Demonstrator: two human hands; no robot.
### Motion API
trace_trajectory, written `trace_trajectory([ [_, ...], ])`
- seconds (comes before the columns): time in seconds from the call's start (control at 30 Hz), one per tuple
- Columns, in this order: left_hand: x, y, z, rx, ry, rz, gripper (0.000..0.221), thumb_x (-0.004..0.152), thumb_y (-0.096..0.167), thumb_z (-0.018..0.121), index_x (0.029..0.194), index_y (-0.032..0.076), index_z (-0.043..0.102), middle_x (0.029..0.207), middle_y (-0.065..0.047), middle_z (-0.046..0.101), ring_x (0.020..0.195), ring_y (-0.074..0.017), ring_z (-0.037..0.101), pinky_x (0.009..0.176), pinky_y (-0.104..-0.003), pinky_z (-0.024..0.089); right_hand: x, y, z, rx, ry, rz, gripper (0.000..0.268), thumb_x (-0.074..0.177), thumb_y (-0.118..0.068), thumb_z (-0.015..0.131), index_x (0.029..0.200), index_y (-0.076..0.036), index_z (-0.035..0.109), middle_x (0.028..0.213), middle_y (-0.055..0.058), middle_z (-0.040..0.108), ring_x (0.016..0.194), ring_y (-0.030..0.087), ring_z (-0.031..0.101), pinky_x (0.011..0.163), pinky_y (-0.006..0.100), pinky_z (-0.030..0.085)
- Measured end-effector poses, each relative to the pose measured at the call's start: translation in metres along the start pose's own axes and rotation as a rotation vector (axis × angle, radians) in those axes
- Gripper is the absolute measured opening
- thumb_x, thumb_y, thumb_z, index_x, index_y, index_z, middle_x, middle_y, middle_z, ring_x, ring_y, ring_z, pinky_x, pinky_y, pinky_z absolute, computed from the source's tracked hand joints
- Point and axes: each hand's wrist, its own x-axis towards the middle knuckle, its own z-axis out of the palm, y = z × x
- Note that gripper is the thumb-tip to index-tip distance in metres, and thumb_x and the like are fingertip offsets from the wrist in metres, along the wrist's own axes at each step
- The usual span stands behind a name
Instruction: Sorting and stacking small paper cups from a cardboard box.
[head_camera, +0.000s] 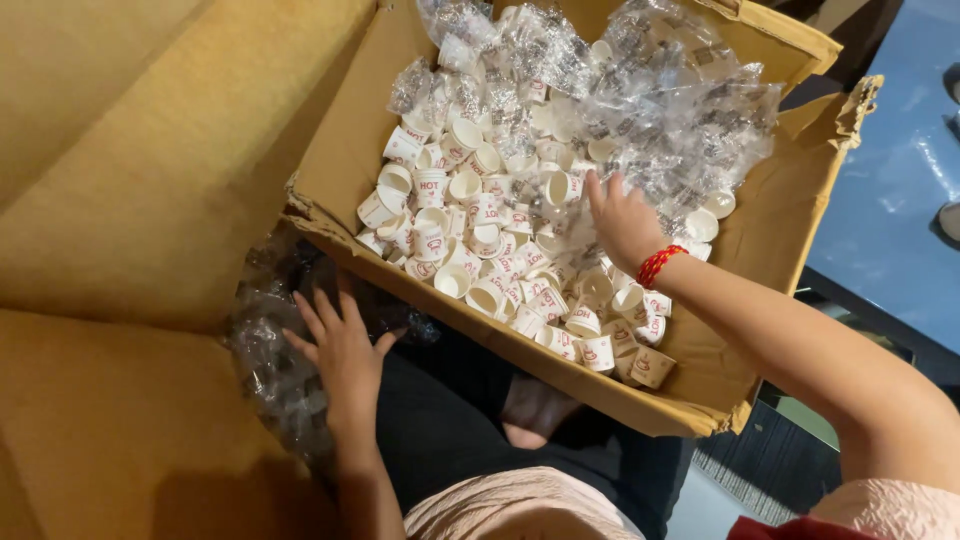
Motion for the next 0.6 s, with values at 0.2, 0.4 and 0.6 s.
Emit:
trace_trajectory([
  [0.2,0.028,-0.053,0.068,0.021,0.18,-0.029,0.055,0.078,0.017,0.081,0.128,0.007,0.059,0.151,-0.024,0.044,0.151,-0.0393,0.026,0.123,-0.062,0.015,0.016,0.029,-0.006,0.099,0.153,-0.033,0.029,0.086,0.002,0.061,0.114,-0.002,0.057,0.094,0.023,0.066,0.078,0.041,0.069,0.062,0.049,0.056],
  [0.4,0.031,-0.099,0.058,-0.262,0.458,-0.135,0.017,0.095,0.0,0.067,0.11,-0.001,0.059,0.117,-0.022,0.059,0.114,-0.0407,0.058,0.095,-0.051,0.048,0.013,0.059,-0.051,0.245,0.43,0.114,0.017,0.092,0.001,0.056,0.1,-0.008,0.068,0.095,0.02,0.067,0.079,0.041,0.068,0.069,0.053,0.053],
  [0.6,0.065,-0.179,0.105,-0.292,0.461,-0.27,0.016,0.092,-0.009,0.055,0.104,-0.001,0.06,0.109,-0.021,0.066,0.107,-0.0401,0.062,0.091,-0.051,0.051,0.011,0.07,-0.056,0.309,0.444,0.156,0.04,0.091,-0.004,0.063,0.13,-0.01,0.062,0.104,0.021,0.066,0.085,0.042,0.067,0.071,0.052,0.053],
])
